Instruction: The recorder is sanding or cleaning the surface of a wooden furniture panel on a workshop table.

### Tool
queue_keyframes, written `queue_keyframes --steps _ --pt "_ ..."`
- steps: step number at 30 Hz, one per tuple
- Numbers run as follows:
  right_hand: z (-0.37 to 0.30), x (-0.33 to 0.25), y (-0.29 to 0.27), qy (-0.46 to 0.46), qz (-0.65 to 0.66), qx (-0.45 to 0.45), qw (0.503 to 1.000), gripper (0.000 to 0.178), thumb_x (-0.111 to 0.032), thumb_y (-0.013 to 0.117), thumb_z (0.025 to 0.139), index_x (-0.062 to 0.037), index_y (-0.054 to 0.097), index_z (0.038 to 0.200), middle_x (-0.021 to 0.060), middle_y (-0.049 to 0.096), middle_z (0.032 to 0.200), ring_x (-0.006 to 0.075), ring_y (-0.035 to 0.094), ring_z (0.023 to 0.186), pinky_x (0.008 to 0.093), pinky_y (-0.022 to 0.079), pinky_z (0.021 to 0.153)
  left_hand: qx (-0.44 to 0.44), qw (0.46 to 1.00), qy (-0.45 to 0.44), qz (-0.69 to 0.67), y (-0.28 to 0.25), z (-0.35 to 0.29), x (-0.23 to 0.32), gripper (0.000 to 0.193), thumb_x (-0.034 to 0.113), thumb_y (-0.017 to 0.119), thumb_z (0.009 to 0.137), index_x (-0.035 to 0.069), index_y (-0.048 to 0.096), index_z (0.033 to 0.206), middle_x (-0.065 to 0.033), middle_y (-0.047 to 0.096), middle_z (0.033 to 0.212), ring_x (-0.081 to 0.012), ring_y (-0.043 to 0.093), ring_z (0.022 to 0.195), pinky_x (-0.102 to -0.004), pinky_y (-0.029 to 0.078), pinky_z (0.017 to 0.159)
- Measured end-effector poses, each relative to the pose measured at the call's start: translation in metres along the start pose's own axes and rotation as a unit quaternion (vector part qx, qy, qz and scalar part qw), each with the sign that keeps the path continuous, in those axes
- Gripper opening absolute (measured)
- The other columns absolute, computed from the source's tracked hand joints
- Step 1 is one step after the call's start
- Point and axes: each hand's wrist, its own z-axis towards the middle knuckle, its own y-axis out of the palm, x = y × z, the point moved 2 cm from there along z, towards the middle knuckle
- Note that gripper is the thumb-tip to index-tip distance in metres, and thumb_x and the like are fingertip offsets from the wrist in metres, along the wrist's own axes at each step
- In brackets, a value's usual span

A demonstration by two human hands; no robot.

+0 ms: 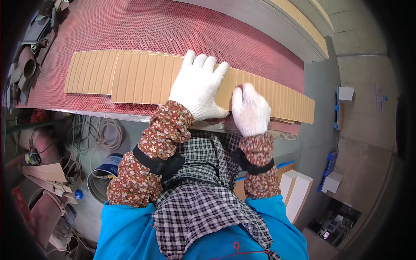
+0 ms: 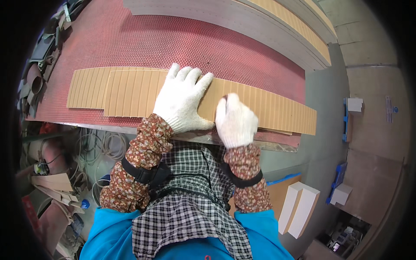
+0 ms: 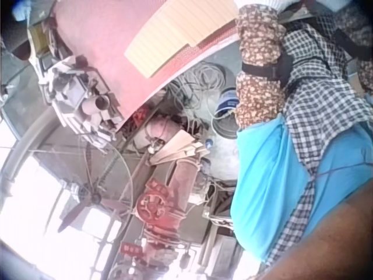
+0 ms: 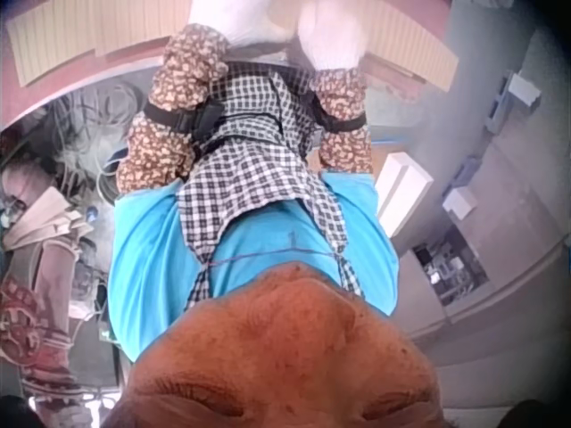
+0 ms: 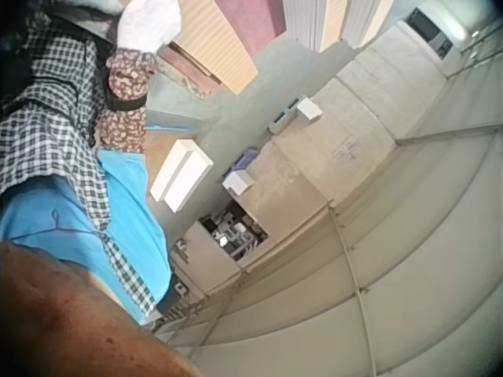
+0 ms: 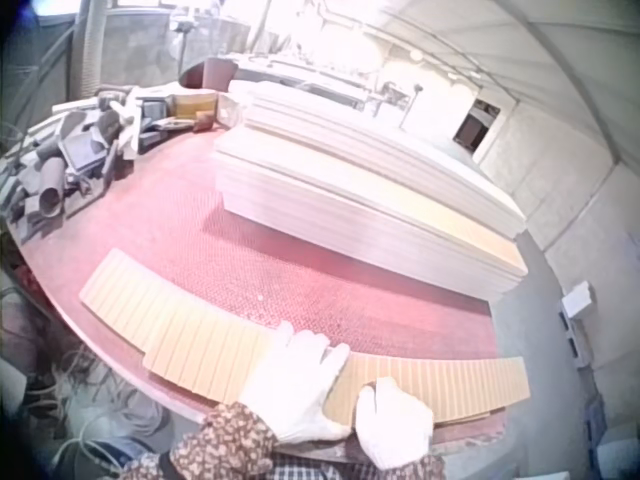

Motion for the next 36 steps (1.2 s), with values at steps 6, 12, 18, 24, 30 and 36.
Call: queue_keyframes --steps 6,12,18,24,30,36 --pt "0.07 0.003 0.007 0.034 -0.056 -0.043 0.997 0.035 -0.035 0.05 0.106 -0.005 0.068 0.103 0.025 0.076 0.09 0.0447 0.075 0.087 0.0557 0.059 0.082 0.009 1.0 0.009 0.006 0.0 0.001 0.003 0.102 0.059 0.089 0.061 0.0 0.059 0.139 -0.0177 0.063 0.122 -0.0346 0.057 0.125 -0.0568 0.029 0.12" --pt "0.057 0.001 0.011 0.039 -0.05 -0.036 0.997 0.035 -0.036 0.049 0.106 -0.0058 0.068 0.107 0.0251 0.076 0.093 0.0434 0.076 0.088 0.0547 0.059 0.083 -0.021 1.0 -0.006 0.006 0.0 0.0 0.0 0.105 0.06 0.088 0.061 0.001 0.058 0.142 -0.0183 0.062 0.125 -0.0348 0.056 0.127 -0.0576 0.026 0.123" --pt "-0.017 -0.004 0.001 0.015 -0.012 0.008 1.0 0.024 -0.029 0.056 0.106 -0.009 0.068 0.102 0.0183 0.075 0.078 0.0379 0.074 0.07 0.0497 0.059 0.067 -0.024 1.0 -0.009 0.001 0.0 -0.001 0.001 0.105 0.063 0.087 0.062 0.001 0.058 0.142 -0.0179 0.063 0.121 -0.0344 0.056 0.124 -0.0572 0.027 0.122" --pt "-0.045 -0.005 -0.009 0.001 0.011 -0.004 1.0 0.019 -0.025 0.059 0.104 -0.0082 0.067 0.097 0.0177 0.074 0.077 0.0376 0.074 0.069 0.0472 0.059 0.064 -0.018 1.0 -0.005 0.002 -0.001 0.0 0.0 0.101 0.062 0.086 0.063 0.001 0.059 0.139 -0.0181 0.062 0.124 -0.0344 0.056 0.125 -0.0547 0.03 0.12" --pt "0.012 -0.004 0.001 0.024 -0.001 -0.019 1.0 0.026 -0.029 0.056 0.105 -0.0063 0.069 0.101 0.0227 0.075 0.083 0.0421 0.075 0.079 0.0521 0.059 0.074 -0.001 1.0 -0.004 0.003 0.0 -0.002 -0.001 0.103 0.059 0.089 0.06 0.001 0.059 0.139 -0.0177 0.063 0.121 -0.0346 0.057 0.124 -0.0569 0.029 0.121" --pt "0.074 0.002 0.009 0.056 -0.054 -0.062 0.995 0.036 -0.035 0.05 0.105 -0.0052 0.069 0.105 0.0271 0.075 0.095 0.0467 0.074 0.092 0.057 0.057 0.086 -0.013 1.0 -0.003 0.006 0.001 0.0 0.002 0.105 0.059 0.09 0.06 0.002 0.057 0.141 -0.0176 0.062 0.124 -0.0347 0.056 0.126 -0.0577 0.028 0.122"
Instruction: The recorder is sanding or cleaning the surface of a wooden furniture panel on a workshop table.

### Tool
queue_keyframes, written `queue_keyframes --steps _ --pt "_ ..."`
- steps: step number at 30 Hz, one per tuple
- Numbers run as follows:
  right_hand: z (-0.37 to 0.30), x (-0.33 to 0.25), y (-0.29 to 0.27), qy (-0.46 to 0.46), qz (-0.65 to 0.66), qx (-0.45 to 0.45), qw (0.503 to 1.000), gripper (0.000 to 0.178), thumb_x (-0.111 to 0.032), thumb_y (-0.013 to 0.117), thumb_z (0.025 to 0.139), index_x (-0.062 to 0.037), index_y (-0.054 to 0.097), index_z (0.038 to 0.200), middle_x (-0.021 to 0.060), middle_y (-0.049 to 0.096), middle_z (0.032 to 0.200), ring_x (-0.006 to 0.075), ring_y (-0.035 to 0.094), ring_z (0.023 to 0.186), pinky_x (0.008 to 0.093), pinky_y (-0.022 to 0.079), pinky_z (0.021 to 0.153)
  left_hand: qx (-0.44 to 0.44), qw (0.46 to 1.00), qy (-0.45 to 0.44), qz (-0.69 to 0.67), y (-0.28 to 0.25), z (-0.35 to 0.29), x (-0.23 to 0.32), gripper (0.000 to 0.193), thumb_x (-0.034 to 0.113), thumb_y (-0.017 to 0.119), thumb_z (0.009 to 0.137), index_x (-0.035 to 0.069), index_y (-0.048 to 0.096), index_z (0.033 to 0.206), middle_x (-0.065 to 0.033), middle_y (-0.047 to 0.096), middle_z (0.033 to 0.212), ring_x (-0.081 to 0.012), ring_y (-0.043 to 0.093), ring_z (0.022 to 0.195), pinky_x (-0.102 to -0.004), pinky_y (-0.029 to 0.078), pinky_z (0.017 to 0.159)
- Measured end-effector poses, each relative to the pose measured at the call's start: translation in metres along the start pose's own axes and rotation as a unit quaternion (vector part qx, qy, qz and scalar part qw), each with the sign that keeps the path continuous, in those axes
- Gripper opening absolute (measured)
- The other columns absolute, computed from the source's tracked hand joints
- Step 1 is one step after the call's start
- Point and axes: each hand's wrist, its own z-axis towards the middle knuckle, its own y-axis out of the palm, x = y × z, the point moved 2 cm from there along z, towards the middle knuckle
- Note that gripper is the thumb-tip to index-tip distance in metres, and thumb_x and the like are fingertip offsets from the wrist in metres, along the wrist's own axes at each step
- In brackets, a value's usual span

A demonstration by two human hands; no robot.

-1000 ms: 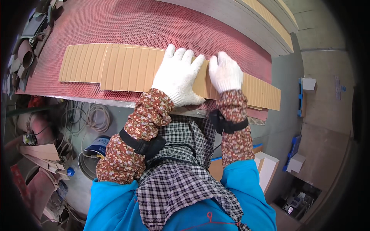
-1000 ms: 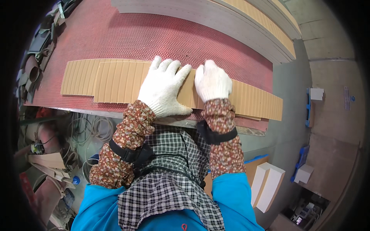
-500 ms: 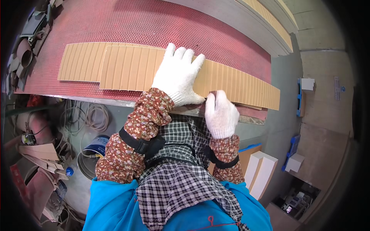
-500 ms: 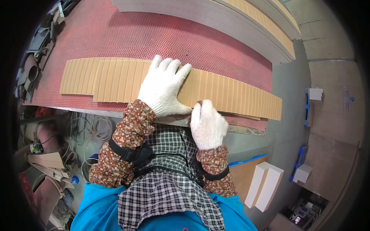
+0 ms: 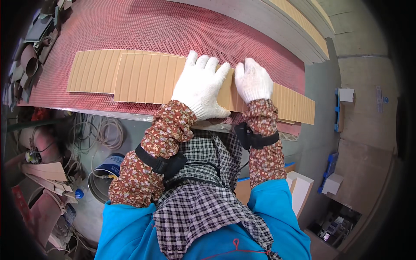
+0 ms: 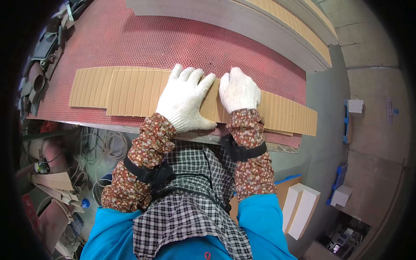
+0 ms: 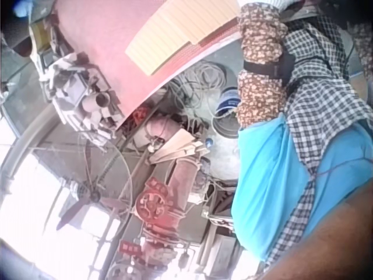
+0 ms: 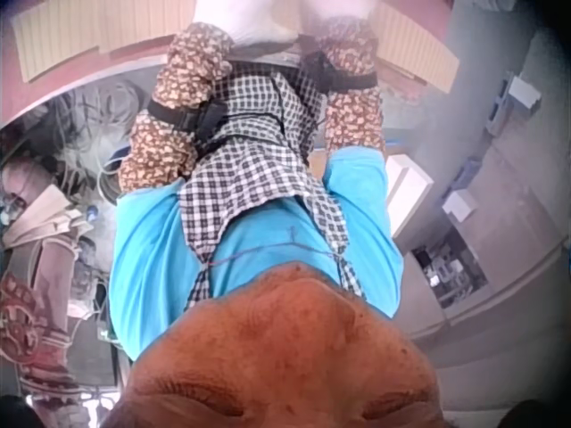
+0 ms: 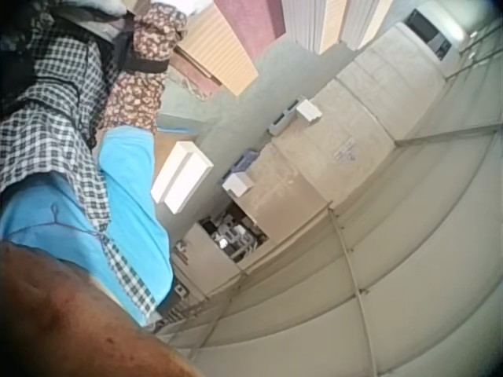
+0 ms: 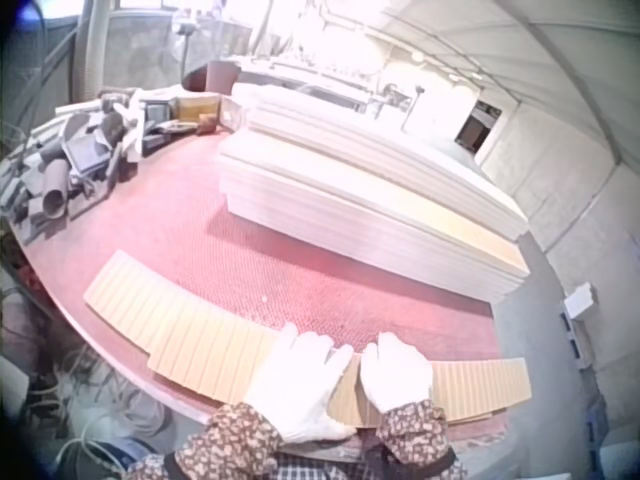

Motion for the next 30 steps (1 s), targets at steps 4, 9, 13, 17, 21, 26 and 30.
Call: queue_keyframes --steps 4,9,13,17,21,26,30 --pt "-0.001 0.001 0.002 0.004 0.009 -0.011 1.0 0.037 -0.037 0.048 0.105 -0.0051 0.068 0.105 0.0283 0.075 0.1 0.0475 0.073 0.098 0.0573 0.056 0.09 -0.008 1.0 -0.005 0.01 0.002 -0.001 0.0 0.106 0.06 0.089 0.06 0.002 0.057 0.143 -0.0175 0.062 0.124 -0.0342 0.055 0.127 -0.0579 0.027 0.122" --pt "-0.035 -0.004 0.0 0.024 0.02 0.006 0.999 0.034 -0.036 0.051 0.104 -0.0071 0.068 0.103 0.0278 0.074 0.096 0.0484 0.072 0.094 0.0569 0.056 0.087 -0.014 1.0 -0.009 0.005 0.0 -0.001 -0.002 0.105 0.061 0.088 0.061 0.002 0.057 0.143 -0.0174 0.062 0.124 -0.0337 0.055 0.127 -0.0571 0.028 0.122" --pt "-0.081 0.007 0.004 -0.046 0.028 0.065 0.996 0.027 -0.031 0.054 0.106 -0.0079 0.068 0.104 0.0186 0.075 0.078 0.0397 0.075 0.072 0.051 0.06 0.069 -0.013 1.0 -0.003 0.001 -0.002 0.001 -0.001 0.104 0.061 0.087 0.061 0.001 0.058 0.141 -0.0182 0.063 0.122 -0.034 0.056 0.125 -0.0566 0.029 0.12" --pt "-0.123 0.008 0.002 -0.039 0.038 0.061 0.997 0.022 -0.029 0.058 0.104 -0.0091 0.067 0.101 0.0159 0.075 0.079 0.0361 0.075 0.069 0.0474 0.059 0.065 0.019 1.0 0.002 -0.004 -0.001 0.0 -0.002 0.102 0.058 0.088 0.059 -0.001 0.059 0.138 -0.0185 0.063 0.119 -0.0343 0.057 0.122 -0.0559 0.03 0.119" --pt "-0.154 0.013 0.025 -0.046 0.058 0.017 0.997 0.019 -0.028 0.062 0.102 -0.0097 0.066 0.1 0.0149 0.075 0.078 0.0355 0.074 0.066 0.0477 0.059 0.061 -0.04 0.999 0.0 -0.003 -0.011 0.004 0.002 0.102 0.057 0.087 0.06 0.002 0.056 0.14 -0.0184 0.061 0.125 -0.0367 0.055 0.126 -0.0552 0.032 0.119" --pt "-0.161 0.028 0.016 0.011 0.13 0.044 0.991 0.02 -0.029 0.064 0.101 -0.0089 0.065 0.097 0.0182 0.073 0.079 0.0416 0.072 0.07 0.0523 0.057 0.064 -0.043 0.999 0.003 -0.001 -0.011 0.007 0.005 0.103 0.055 0.088 0.059 0.002 0.056 0.141 -0.019 0.06 0.127 -0.0376 0.055 0.128 -0.0559 0.031 0.12" --pt "-0.155 0.039 0.021 0.014 0.131 0.051 0.99 0.021 -0.029 0.064 0.101 -0.009 0.065 0.096 0.0181 0.074 0.081 0.0427 0.072 0.073 0.0544 0.057 0.066 -0.021 1.0 0.008 0.001 -0.013 0.003 0.008 0.102 0.053 0.09 0.059 0.002 0.058 0.141 -0.0205 0.06 0.132 -0.0394 0.054 0.129 -0.0566 0.032 0.12"
